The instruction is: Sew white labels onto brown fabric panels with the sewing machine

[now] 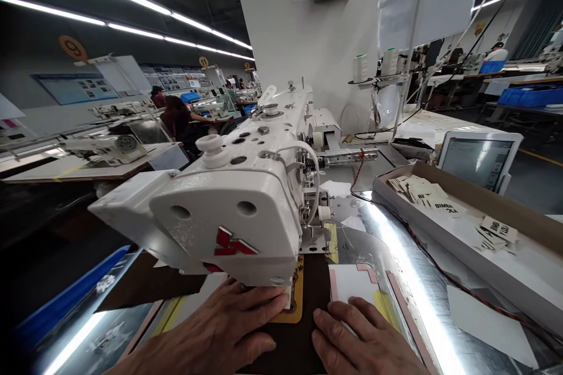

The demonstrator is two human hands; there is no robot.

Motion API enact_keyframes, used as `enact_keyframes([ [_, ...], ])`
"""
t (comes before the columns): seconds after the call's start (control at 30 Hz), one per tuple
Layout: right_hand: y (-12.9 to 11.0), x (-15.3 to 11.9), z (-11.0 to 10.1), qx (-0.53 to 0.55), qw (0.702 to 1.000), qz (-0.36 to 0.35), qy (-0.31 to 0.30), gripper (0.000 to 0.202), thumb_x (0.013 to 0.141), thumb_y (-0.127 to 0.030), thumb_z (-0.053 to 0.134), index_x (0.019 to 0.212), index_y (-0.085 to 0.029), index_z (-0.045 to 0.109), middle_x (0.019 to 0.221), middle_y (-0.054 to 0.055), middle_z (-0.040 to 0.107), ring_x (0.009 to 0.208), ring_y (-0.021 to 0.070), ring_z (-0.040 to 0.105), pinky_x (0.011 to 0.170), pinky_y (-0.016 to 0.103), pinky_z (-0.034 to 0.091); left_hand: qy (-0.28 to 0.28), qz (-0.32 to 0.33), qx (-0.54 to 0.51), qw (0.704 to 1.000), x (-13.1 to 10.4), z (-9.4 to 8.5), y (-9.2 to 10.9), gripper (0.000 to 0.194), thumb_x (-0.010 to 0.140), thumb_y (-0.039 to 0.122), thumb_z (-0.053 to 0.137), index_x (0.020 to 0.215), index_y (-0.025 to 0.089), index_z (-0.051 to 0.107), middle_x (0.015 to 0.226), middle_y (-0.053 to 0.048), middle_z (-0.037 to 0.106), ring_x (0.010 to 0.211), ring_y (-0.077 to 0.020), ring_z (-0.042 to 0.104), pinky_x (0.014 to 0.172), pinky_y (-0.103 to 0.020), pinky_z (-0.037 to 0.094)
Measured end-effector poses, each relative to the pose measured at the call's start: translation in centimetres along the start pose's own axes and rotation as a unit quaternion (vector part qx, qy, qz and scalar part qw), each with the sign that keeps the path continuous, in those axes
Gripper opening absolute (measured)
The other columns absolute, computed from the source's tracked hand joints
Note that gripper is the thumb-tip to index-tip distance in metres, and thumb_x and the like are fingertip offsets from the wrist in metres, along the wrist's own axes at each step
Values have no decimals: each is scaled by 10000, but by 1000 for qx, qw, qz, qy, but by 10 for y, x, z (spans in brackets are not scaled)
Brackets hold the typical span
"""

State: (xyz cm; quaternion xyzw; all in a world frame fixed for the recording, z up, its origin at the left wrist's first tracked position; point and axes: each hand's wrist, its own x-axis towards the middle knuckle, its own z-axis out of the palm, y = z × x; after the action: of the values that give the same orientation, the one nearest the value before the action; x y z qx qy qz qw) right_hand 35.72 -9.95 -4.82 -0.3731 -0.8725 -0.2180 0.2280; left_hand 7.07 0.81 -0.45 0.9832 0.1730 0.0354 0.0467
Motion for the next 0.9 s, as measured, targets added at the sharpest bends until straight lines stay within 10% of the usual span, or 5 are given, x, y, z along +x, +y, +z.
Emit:
enact_keyframes([
  [0.9, 3, -6, -2, -11, 1000, 26, 3, 363, 1080, -482, 476, 1183, -234, 719, 1255, 0, 747, 1083, 194, 692, 902, 339, 525, 14, -51, 2, 999, 2, 15, -9, 490, 982, 215, 632, 1459, 205, 518, 1282, -75, 722, 1137, -326, 698, 968, -498, 593],
])
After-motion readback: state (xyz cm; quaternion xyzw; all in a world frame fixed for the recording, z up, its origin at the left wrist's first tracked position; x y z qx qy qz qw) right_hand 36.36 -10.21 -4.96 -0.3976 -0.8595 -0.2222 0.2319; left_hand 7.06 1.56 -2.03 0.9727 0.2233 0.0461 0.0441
